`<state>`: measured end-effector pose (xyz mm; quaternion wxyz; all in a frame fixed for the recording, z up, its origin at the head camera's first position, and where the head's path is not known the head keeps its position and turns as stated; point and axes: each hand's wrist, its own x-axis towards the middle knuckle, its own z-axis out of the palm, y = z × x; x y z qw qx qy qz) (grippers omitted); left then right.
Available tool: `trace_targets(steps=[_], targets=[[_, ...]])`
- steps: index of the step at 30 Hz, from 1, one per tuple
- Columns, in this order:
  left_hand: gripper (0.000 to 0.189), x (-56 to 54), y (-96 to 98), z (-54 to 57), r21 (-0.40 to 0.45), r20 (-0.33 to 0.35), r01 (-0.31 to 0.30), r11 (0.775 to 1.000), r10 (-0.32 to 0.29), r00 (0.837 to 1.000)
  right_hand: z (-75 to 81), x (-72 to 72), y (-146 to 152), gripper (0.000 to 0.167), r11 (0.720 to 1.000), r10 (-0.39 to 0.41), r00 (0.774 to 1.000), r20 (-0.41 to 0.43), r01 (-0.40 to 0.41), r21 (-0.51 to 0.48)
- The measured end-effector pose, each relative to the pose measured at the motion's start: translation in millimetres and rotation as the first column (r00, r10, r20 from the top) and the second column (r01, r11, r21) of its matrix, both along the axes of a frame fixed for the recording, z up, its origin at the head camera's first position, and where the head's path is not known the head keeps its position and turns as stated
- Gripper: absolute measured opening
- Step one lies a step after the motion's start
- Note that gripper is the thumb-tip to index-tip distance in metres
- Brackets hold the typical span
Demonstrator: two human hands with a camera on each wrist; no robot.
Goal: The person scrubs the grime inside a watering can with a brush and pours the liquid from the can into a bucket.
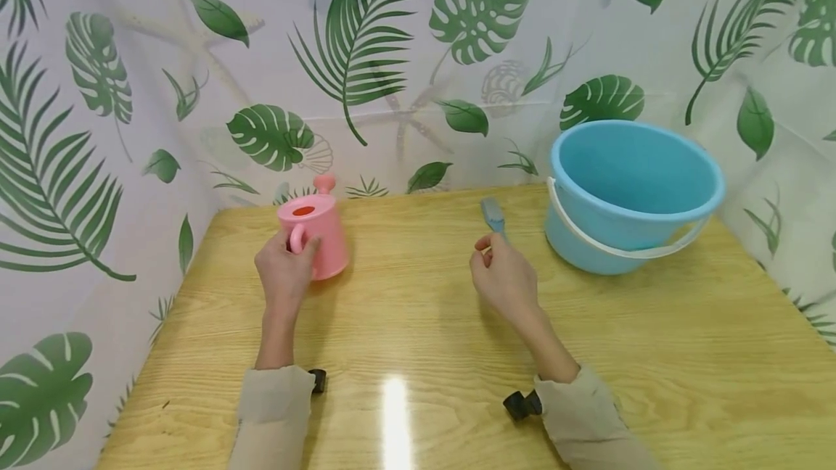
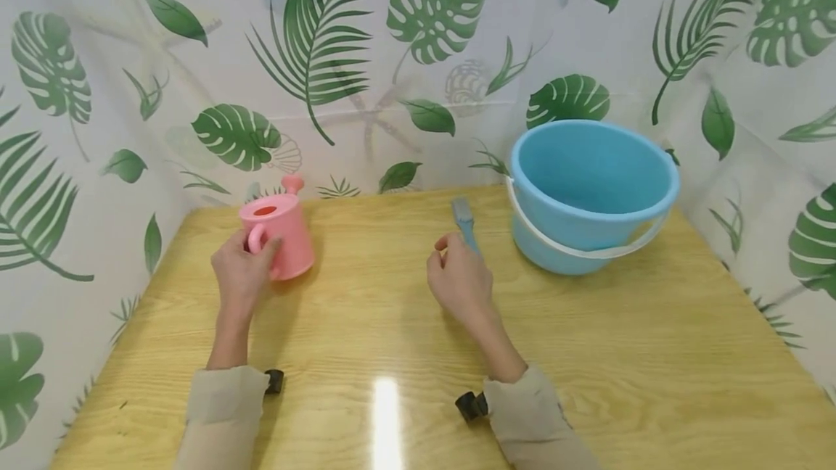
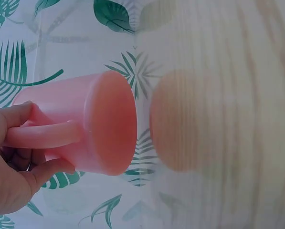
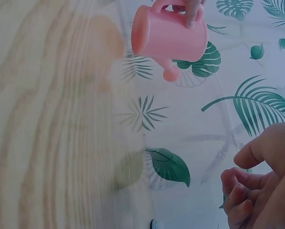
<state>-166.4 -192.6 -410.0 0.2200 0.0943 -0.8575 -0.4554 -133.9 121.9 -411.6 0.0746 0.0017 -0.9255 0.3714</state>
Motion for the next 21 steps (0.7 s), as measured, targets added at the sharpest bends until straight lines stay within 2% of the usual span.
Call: trace_targets(steps=[5,10,13,16,18,21], targets=[[0.021,-5.3,-4.8,-5.0,0.011,0.038,0.006,1.0,-0.006,0.999,-1.2,-1.1,-0.9,0.024,1.0,0.001,1.0,0.016,-0.001,0.0],[0.026,-10.0,-5.8,-7.8,0.047,0.085,0.023,0.999,-0.027,0.996,-3.7,-1.1,2.9,0.023,0.999,-0.034,0.999,0.024,0.033,0.03],[0.027,-9.4,-8.4,-7.3,0.014,0.105,0.019,1.0,-0.021,0.994,-4.5,-1.5,3.9,0.023,0.999,-0.035,0.999,0.026,0.034,0.037],[0.027,-6.9,-13.7,-6.1,-0.068,0.138,0.013,0.998,-0.003,0.99,-3.7,-2.8,4.3,0.025,0.999,-0.025,0.999,0.03,0.024,0.045],[0.028,-4.3,-16.9,-4.7,-0.119,0.195,0.026,0.993,-0.002,0.981,-2.1,-3.4,4.6,0.026,0.998,-0.026,0.999,0.033,0.024,0.053],[0.029,-0.4,-21.2,-1.9,-0.177,0.301,0.06,0.982,-0.004,0.954,1.8,-3.9,5.4,0.026,0.997,-0.034,0.999,0.026,0.032,0.069]])
